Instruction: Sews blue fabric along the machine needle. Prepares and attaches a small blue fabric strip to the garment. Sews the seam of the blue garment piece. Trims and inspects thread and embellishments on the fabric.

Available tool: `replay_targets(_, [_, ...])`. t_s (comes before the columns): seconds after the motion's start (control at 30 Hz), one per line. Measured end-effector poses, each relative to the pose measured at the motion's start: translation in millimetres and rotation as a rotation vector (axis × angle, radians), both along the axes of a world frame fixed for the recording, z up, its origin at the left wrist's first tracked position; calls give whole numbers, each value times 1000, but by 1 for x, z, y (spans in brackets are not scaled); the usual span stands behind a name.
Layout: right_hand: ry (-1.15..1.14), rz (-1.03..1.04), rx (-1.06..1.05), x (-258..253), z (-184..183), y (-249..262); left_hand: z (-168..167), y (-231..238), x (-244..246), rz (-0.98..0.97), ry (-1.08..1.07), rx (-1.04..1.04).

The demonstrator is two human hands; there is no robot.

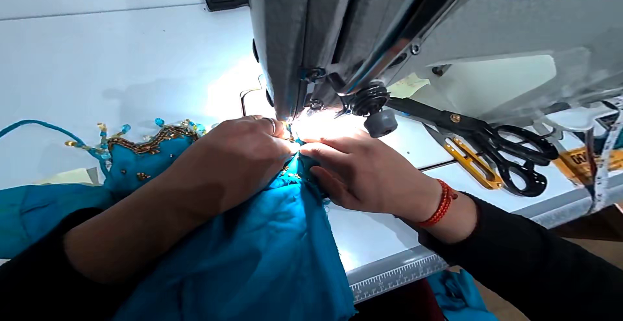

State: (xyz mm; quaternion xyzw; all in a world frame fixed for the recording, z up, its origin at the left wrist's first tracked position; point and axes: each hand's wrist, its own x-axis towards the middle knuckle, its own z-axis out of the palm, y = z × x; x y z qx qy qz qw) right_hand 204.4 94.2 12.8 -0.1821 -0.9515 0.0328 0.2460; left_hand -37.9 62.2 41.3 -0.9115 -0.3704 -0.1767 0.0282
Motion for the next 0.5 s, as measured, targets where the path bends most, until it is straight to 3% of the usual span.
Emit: replay_targets(0.5, [-30,-74,-9,1,0,-2,2,-2,-1,-17,39,11])
